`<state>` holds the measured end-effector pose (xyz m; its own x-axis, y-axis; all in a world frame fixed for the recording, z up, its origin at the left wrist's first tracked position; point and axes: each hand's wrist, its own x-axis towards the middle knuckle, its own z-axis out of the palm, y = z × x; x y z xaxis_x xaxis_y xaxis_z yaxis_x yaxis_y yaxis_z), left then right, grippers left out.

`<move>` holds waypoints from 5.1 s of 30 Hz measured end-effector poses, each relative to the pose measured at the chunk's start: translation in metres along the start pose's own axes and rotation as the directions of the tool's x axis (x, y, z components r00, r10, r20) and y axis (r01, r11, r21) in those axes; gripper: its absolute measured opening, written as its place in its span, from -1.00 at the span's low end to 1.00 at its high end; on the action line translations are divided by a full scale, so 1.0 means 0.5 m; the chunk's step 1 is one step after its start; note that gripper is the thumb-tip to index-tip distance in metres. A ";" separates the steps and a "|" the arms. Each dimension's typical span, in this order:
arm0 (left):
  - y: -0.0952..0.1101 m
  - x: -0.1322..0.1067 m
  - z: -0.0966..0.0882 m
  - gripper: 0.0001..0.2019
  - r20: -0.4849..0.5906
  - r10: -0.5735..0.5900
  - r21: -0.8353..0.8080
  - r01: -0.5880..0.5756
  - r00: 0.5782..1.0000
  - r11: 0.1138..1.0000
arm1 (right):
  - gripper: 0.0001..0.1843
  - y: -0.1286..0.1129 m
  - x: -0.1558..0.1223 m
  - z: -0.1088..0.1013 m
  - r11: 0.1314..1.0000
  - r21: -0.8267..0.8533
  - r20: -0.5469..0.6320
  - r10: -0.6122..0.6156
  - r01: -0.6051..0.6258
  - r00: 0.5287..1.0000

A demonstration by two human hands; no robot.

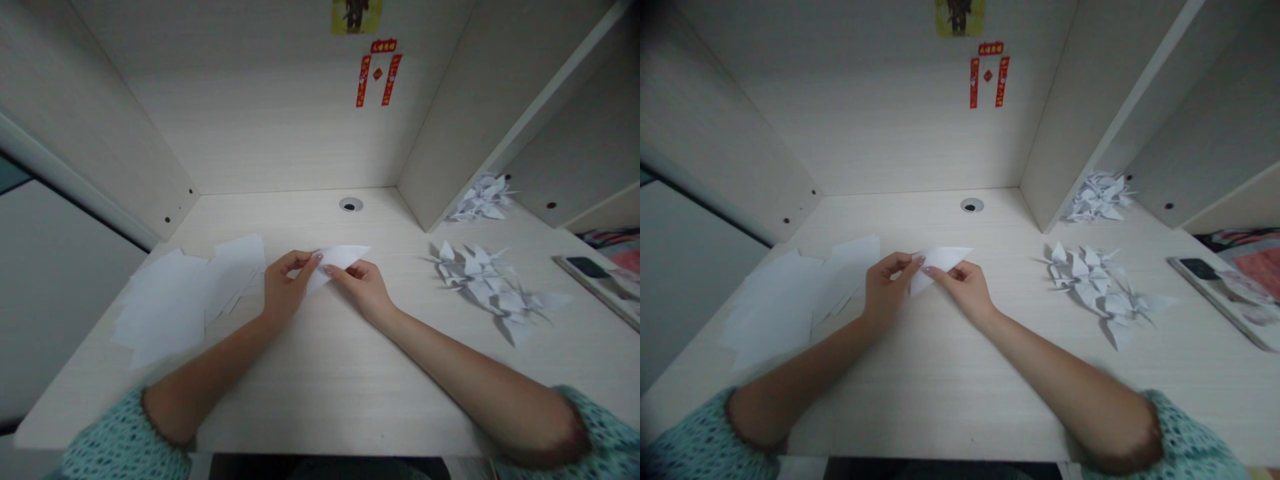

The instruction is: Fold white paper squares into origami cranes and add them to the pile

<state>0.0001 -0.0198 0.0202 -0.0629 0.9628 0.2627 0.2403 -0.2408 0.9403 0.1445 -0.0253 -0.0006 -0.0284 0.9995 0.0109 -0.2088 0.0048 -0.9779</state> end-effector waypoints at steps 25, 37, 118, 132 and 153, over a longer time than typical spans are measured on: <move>0.005 0.021 -0.002 -0.73 0.040 -0.262 -0.302 0.261 0.964 0.917 | -0.57 -0.001 -0.005 0.003 0.989 -0.144 -0.060 -0.037 0.028 0.998; 0.004 0.022 -0.009 -0.72 0.076 -0.286 -0.278 0.295 0.955 0.914 | -0.54 0.007 0.010 -0.021 0.886 -0.450 -0.010 -0.133 0.114 0.991; -0.040 0.023 -0.012 -0.60 0.324 -0.228 0.006 0.238 0.918 0.971 | -0.65 0.004 0.022 -0.028 0.982 -0.134 -0.116 -0.149 0.133 0.982; -0.039 0.018 -0.006 -0.64 0.432 -0.130 -0.087 0.185 0.892 0.979 | -0.55 0.025 0.017 -0.033 0.919 -0.367 -0.026 -0.162 0.141 0.986; -0.025 0.034 -0.017 -0.65 0.193 -0.125 0.018 0.124 0.973 0.992 | -0.57 0.016 0.015 -0.032 0.914 -0.366 -0.071 -0.216 0.176 0.974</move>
<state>-0.0121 -0.0017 0.0149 0.0952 0.9907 0.0967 0.2479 -0.1177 0.9616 0.1580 -0.0173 -0.0117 0.0865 0.9744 0.2073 0.1622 0.1915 -0.9680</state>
